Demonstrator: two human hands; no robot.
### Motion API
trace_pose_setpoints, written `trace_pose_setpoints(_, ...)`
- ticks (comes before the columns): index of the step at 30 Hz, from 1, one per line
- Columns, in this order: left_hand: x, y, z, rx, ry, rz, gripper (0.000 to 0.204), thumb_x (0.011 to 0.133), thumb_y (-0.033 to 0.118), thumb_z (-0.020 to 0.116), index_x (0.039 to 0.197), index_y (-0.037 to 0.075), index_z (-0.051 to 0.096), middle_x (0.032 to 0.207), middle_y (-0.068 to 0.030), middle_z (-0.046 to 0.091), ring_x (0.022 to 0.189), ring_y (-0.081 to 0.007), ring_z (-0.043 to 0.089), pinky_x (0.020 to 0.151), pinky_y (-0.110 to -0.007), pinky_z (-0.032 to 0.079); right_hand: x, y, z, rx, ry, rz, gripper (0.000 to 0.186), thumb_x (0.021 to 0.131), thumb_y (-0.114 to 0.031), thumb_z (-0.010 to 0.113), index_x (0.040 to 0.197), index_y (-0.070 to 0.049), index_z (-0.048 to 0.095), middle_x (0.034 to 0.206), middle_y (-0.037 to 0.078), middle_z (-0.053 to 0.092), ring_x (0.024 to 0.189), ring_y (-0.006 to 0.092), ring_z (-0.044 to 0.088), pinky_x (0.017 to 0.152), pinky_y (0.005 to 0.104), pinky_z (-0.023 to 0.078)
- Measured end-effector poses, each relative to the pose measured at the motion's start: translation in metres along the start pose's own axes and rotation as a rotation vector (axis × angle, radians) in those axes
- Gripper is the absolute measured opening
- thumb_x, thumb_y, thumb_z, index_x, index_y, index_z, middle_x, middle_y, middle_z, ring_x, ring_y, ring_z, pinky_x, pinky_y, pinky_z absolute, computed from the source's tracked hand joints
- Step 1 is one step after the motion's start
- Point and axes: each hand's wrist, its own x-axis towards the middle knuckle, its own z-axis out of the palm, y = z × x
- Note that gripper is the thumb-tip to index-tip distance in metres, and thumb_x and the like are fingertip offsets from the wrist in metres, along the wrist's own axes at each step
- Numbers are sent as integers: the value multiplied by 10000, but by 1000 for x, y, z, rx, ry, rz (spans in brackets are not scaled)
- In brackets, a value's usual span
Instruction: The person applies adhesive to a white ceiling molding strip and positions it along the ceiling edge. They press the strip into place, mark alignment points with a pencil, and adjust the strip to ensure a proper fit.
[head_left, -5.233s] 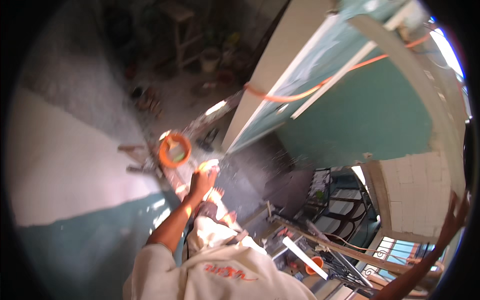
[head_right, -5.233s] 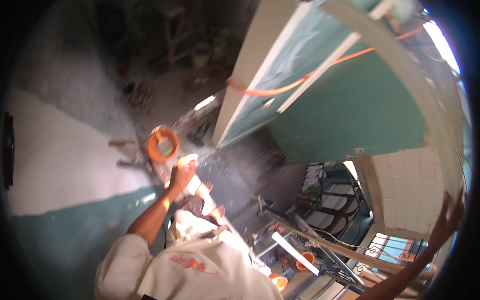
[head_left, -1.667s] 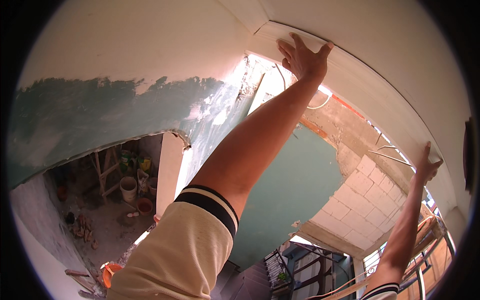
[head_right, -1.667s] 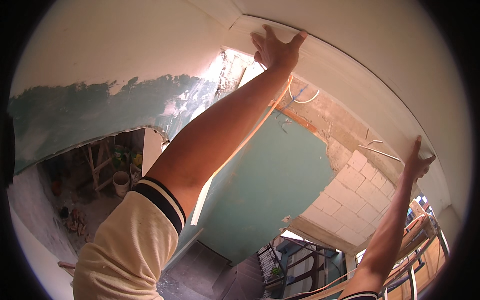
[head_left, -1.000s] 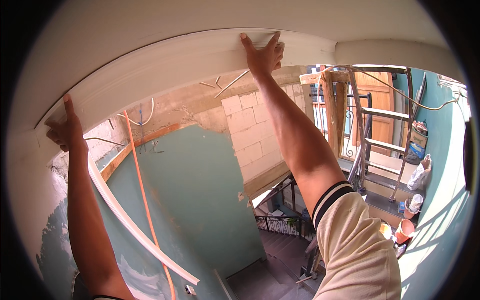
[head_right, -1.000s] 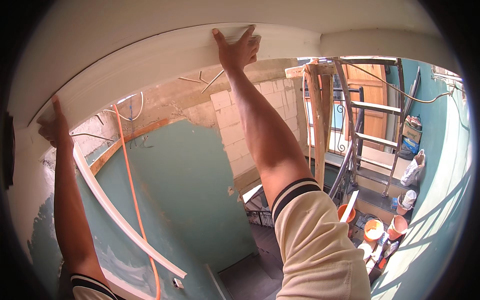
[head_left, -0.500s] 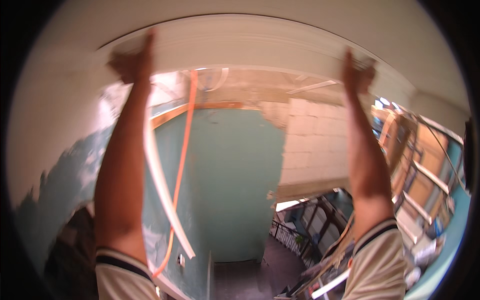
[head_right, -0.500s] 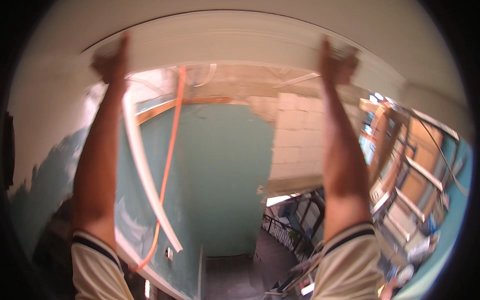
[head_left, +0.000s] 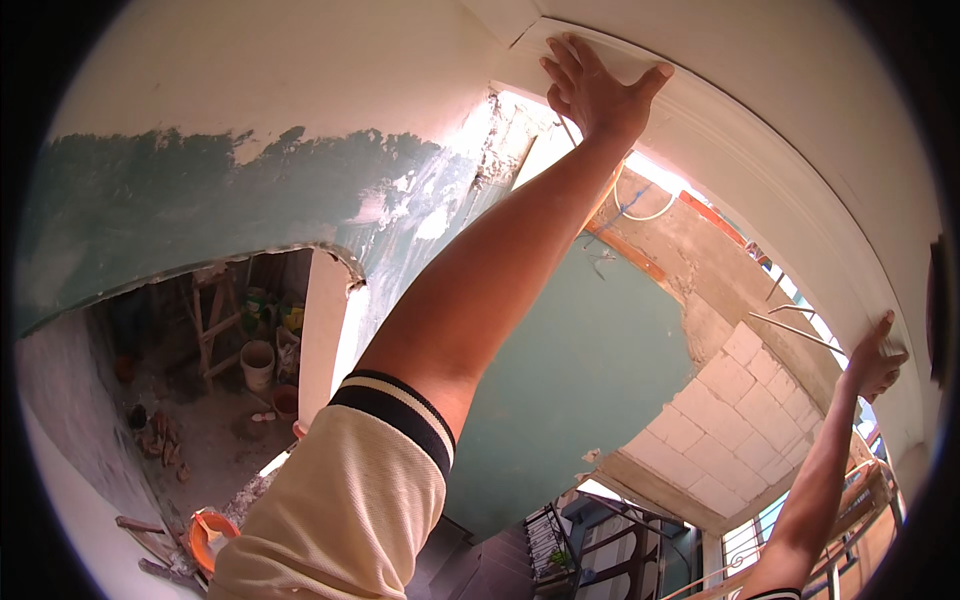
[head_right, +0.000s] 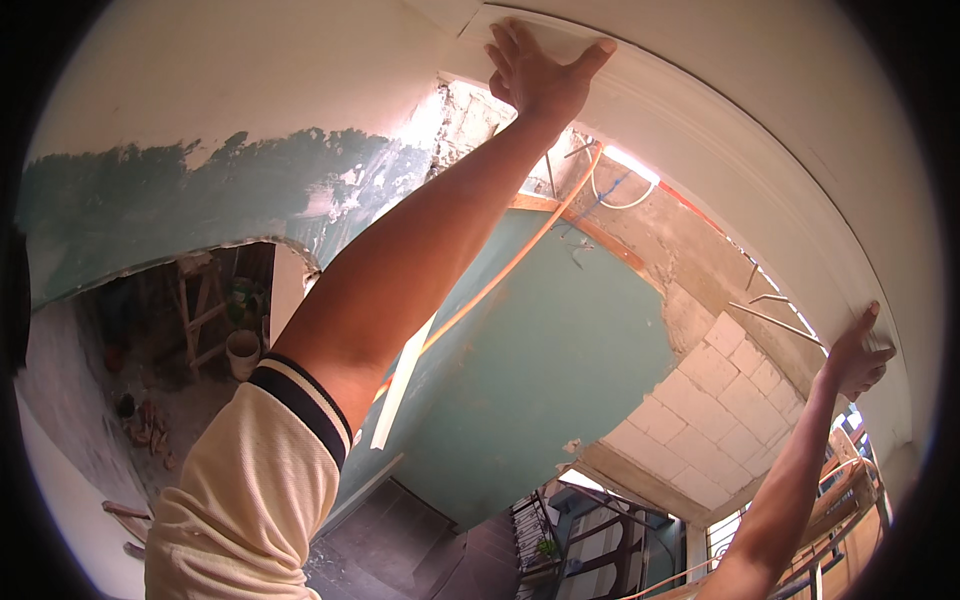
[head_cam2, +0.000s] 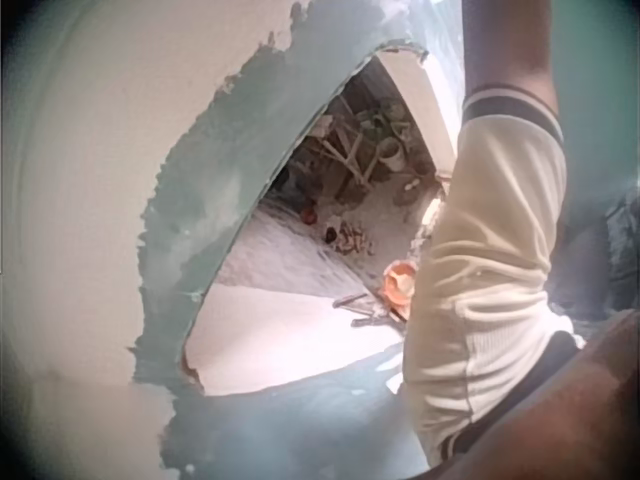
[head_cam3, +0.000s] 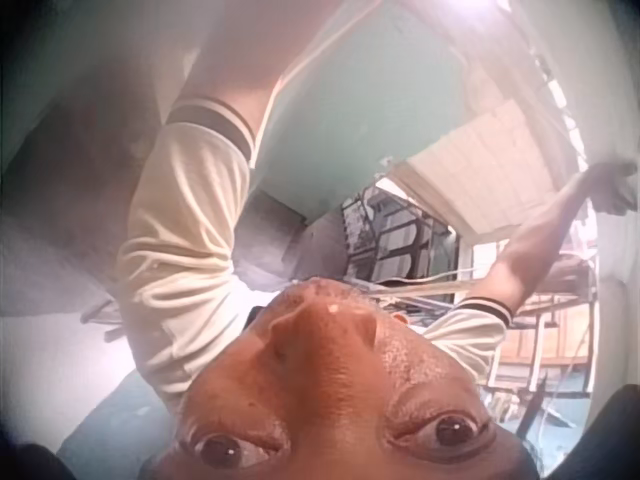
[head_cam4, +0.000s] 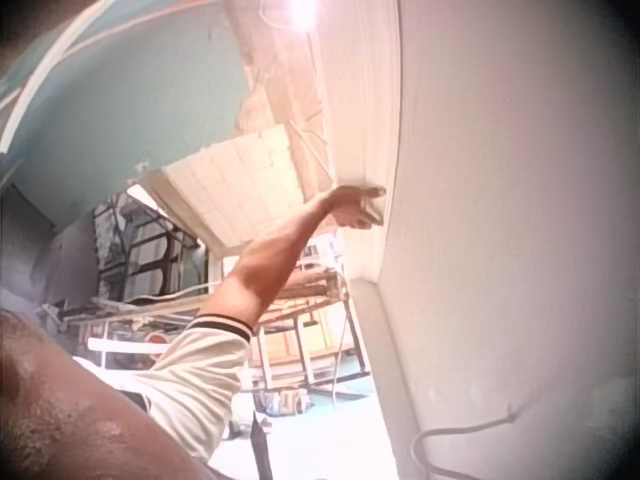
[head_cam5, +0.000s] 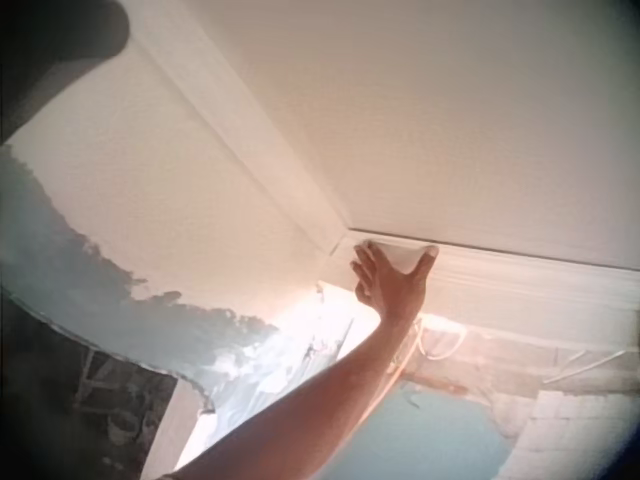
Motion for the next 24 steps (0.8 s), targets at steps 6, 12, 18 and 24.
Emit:
trace_pose_setpoints(6, 2, 2, -2, -12, -6, -1, 1378, 714, 611, 862, 1628, -39, 63, 1719, -235, 36, 1585, -429, -34, 1249, -534, 62, 1, -2, -1, -8, 16, -7, 1244, 713, -1022, 419, 1619, -175, 333, 1608, 217, 372, 1497, 370, 347, 1164, 641, 257)
trace_pose_setpoints(12, 1, 7, -3, -17, -26, -9, 1378, 714, 608, 865, 1623, -53, 67, 1716, -240, 35, 1584, -432, -32, 1243, -551, 62, 2, 0, 0, 20, 46, -4, 1234, 690, -1035, 415, 1602, -205, 378, 1592, 212, 404, 1490, 386, 348, 1164, 632, 217)
trace_pose_setpoints(18, 3, 5, -1, -56, 1, -20, 1402, 692, 599, 886, 1628, -34, 55, 1709, -258, 16, 1588, -414, -36, 1240, -564, 57, 0, -3, -8, -35, 7, 1, 1230, 715, -1024, 407, 1624, -199, 327, 1610, 208, 375, 1483, 392, 362, 1160, 635, 259)
trace_pose_setpoints(24, 3, 2, -2, -82, -24, -36, 1449, 697, 651, 855, 1630, -5, -38, 1699, -279, -24, 1593, -383, -58, 1250, -550, 39, 7, 4, 3, 2, 53, -25, 1234, 701, -1031, 411, 1609, -197, 360, 1594, 228, 392, 1472, 412, 365, 1159, 637, 241)
